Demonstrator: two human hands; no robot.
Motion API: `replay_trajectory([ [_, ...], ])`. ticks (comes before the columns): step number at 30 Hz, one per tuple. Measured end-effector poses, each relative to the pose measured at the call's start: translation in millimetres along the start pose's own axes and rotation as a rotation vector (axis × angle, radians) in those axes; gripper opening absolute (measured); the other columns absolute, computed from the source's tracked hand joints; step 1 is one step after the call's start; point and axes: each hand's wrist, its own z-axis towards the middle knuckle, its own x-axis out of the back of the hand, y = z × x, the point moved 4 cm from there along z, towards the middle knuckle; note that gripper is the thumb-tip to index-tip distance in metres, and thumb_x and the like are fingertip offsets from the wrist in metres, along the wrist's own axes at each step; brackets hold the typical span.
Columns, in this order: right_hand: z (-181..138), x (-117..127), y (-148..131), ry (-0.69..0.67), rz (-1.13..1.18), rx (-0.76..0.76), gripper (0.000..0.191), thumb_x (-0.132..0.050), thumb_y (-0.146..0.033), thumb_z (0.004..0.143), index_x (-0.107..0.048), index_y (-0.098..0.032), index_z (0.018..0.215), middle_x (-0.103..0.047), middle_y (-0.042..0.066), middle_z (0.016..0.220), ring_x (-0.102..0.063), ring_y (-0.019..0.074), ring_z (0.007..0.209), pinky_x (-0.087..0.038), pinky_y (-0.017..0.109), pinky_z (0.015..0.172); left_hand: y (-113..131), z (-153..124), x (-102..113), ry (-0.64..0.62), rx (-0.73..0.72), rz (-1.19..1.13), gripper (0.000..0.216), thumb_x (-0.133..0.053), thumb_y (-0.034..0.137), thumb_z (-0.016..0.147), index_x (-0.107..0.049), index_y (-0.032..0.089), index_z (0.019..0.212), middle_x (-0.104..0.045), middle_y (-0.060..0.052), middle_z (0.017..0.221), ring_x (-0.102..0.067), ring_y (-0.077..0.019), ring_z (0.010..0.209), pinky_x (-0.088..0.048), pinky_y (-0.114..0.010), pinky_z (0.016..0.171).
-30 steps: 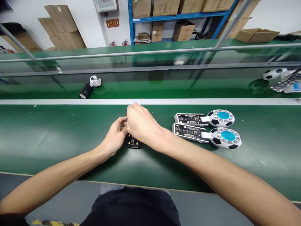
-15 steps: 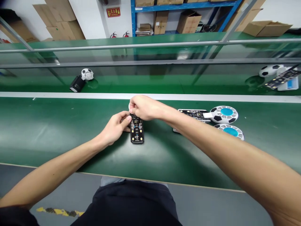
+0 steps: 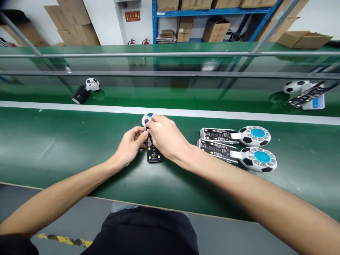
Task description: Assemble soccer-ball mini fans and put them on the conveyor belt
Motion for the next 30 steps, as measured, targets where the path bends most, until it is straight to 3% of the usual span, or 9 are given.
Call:
replay_trajectory([
  [8,0.0,-0.6,-11.4,-0.037,-0.224,0.000,0.023,-0.043,-0.007,0.090,-0.065,-0.008,0.094,-0.064,0.015,0.092,-0.057,0.0245,0.083,-0.039,0.034,0.070,-1.0,-5.8,-6.9,0.038,0.073,0.017,0.016,-0.055,0.027,0.092,-0.057,0.013,0.097,-0.059,-0.003,0.079,-0.055,-0.0118,0.065,-0.050,-0.024,0.059],
  [12,-3.7,-3.1,-18.1,-0.087,-0.295,-0.082,0.021,-0.044,-0.004,0.086,-0.063,-0.006,0.096,-0.063,0.018,0.090,-0.056,0.0266,0.080,-0.037,0.035,0.066,-3.0,-10.1,-12.6,0.044,0.074,0.037,0.014,-0.054,0.026,0.093,-0.057,0.013,0.096,-0.061,-0.003,0.078,-0.054,-0.0118,0.063,-0.045,-0.024,0.060],
  [14,-4.4,-7.3,-17.8,-0.024,-0.319,-0.119,0.021,-0.041,-0.009,0.090,-0.061,-0.007,0.096,-0.063,0.018,0.091,-0.055,0.0273,0.080,-0.037,0.035,0.066,-4.0,-11.4,-14.7,0.075,0.060,0.046,0.012,-0.051,0.023,0.094,-0.057,0.013,0.095,-0.064,-0.004,0.082,-0.056,-0.0127,0.069,-0.045,-0.025,0.064],
  [18,-4.9,-18.6,-9.7,0.230,-0.301,-0.137,0.033,-0.033,-0.028,0.100,-0.060,-0.014,0.088,-0.063,0.014,0.087,-0.053,0.0250,0.080,-0.037,0.035,0.070,-6.5,-12.7,-16.2,0.139,0.054,0.052,0.012,-0.046,0.017,0.096,-0.056,0.013,0.095,-0.066,-0.005,0.088,-0.058,-0.0134,0.075,-0.045,-0.025,0.070],
  [22,-2.3,-25.6,1.2,0.343,-0.182,-0.164,0.032,-0.036,-0.028,0.100,-0.059,-0.017,0.081,-0.064,0.011,0.084,-0.053,0.0222,0.079,-0.037,0.033,0.072,-5.3,-11.4,-14.0,0.114,0.103,0.024,0.011,-0.049,0.018,0.094,-0.058,0.012,0.099,-0.067,-0.007,0.090,-0.060,-0.0141,0.077,-0.047,-0.026,0.072],
  [27,10.3,-24.0,9.7,0.264,-0.012,-0.212,0.040,-0.040,-0.034,0.100,-0.059,-0.018,0.069,-0.061,0.004,0.073,-0.051,0.0171,0.068,-0.031,0.030,0.064,3.6,-10.9,-14.8,-0.080,0.176,-0.023,0.015,-0.055,0.024,0.093,-0.063,0.012,0.093,-0.070,-0.008,0.092,-0.065,-0.0162,0.076,-0.055,-0.030,0.072],
  [30,18.2,-21.9,12.8,0.160,0.003,-0.213,0.048,-0.042,-0.040,0.100,-0.060,-0.017,0.063,-0.059,0.004,0.066,-0.049,0.0156,0.063,-0.027,0.030,0.061,5.3,-11.2,-14.4,-0.074,0.198,-0.049,0.012,-0.056,0.022,0.092,-0.060,0.011,0.091,-0.069,-0.009,0.089,-0.065,-0.0153,0.072,-0.057,-0.031,0.068],
])
